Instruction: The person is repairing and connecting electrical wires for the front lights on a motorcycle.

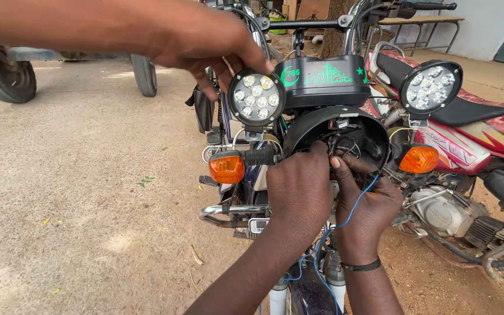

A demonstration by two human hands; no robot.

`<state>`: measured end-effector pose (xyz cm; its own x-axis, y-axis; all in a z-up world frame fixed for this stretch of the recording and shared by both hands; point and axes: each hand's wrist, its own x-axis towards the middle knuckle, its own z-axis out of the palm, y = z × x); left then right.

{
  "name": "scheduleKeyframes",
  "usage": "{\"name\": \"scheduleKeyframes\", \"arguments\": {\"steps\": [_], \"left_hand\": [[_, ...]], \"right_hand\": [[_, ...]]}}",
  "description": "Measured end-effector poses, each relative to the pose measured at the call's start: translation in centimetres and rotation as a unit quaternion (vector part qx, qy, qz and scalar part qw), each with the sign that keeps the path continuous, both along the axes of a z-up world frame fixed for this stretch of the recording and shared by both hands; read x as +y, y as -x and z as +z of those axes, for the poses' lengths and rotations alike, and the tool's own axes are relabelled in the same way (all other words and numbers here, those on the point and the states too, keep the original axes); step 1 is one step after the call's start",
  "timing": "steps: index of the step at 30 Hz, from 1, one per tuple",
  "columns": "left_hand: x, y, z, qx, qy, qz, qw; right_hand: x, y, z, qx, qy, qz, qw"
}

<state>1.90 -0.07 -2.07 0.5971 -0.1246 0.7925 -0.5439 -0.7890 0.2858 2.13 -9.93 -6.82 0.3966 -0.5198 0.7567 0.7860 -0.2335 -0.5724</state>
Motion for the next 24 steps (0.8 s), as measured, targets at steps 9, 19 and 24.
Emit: {"name": "scheduleKeyframes", "arguments": {"steps": [9, 19, 24], "left_hand": [[0.06, 0.04, -0.02, 0.026, -0.024, 0.008, 0.999], [0.42, 0.29, -0.03, 0.024, -0.017, -0.002, 1.0], [0.42, -0.04, -0.38, -0.011, -0.011, 0.003, 1.0]], "right_hand": [[0.0, 0.33, 0.03, 0.019, 0.01, 0.0, 1.0], [0.1, 0.4, -0.3, -0.02, 0.087, -0.094, 0.992], [0.12, 0.2, -0.4, -0.021, 0.101, -0.097, 0.99]]}}
